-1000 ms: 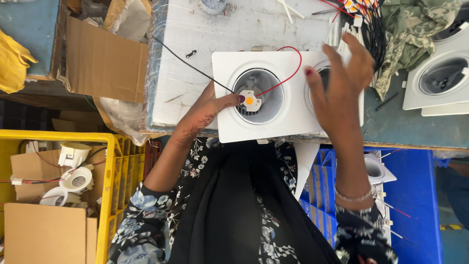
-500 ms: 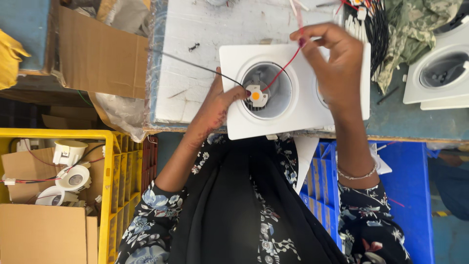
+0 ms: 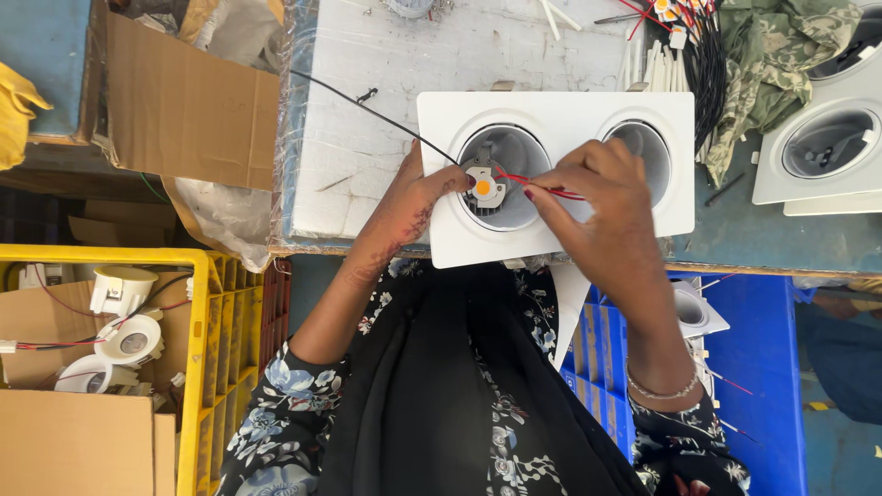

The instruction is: The person assembles a dual recessed LED light fixture by inserting LED modules into the housing, connecting red and black wires, and using a green electric screwdriver to secure internal components. The person also handles small white plastic connectors and adjusts the fixture on the workbench.

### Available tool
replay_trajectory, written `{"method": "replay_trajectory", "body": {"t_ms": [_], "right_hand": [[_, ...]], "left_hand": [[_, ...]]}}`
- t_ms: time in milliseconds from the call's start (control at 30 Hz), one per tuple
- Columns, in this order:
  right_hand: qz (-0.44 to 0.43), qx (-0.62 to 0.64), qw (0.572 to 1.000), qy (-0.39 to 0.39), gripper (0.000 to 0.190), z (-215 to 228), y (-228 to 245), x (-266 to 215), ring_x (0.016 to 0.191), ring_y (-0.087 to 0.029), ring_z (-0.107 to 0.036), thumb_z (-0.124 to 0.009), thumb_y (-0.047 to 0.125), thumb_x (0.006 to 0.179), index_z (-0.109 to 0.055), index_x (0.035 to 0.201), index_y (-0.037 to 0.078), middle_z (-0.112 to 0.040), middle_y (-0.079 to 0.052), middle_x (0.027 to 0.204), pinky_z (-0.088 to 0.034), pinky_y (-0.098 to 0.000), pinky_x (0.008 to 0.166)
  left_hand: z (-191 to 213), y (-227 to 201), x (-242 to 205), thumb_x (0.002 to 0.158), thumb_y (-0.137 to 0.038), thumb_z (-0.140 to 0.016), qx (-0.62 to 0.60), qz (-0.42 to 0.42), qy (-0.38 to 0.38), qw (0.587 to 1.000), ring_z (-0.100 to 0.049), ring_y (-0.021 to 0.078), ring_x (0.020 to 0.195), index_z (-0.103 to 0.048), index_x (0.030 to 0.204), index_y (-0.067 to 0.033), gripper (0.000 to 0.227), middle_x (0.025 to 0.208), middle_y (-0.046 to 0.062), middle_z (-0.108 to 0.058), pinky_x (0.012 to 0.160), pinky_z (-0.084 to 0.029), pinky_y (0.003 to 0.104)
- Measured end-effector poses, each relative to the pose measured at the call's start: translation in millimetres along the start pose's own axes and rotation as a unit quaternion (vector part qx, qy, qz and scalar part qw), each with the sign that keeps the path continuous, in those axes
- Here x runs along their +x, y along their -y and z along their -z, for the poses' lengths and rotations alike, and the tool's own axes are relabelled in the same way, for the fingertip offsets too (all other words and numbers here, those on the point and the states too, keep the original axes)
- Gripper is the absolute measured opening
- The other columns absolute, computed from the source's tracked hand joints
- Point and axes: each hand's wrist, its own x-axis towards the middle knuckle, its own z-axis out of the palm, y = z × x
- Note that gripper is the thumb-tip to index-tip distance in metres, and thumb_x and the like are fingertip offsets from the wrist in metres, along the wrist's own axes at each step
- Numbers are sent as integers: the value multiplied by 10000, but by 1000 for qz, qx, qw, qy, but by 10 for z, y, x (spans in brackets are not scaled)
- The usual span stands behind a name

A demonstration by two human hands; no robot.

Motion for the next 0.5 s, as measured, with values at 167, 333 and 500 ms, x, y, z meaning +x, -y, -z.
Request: {"method": "replay_trajectory", "body": {"t_ms": [167,333,500], "right_hand": [[20,-53,998,-4,86,-206,-60,80,953,-228,-520,-803,148,912,-768,951,80,-578,-44,922,-344,-428,940],[54,-99,994,-8,95,-300,-120,154,949,-230,-533,-814,154,898,-767,936,82,-585,-44,926,-345,-443,962],[56,-111,992,-13,109,-374,-134,182,932,-225,-541,-817,161,914,-758,927,71,-585,-43,920,-352,-438,967]], "left_hand": [[-16,-3,8,753,-179,-661,-24,33,4,999,-659,191,939,-530,1219,68,544,1060,143,-650,830,-550,298],[-9,14,15,772,-169,-660,-15,13,6,1000,-644,184,932,-549,1218,80,523,1050,135,-643,821,-543,297],[16,83,32,790,-172,-664,1,-18,12,1000,-634,191,1006,-588,1227,96,519,1117,130,-609,880,-532,300]]}}
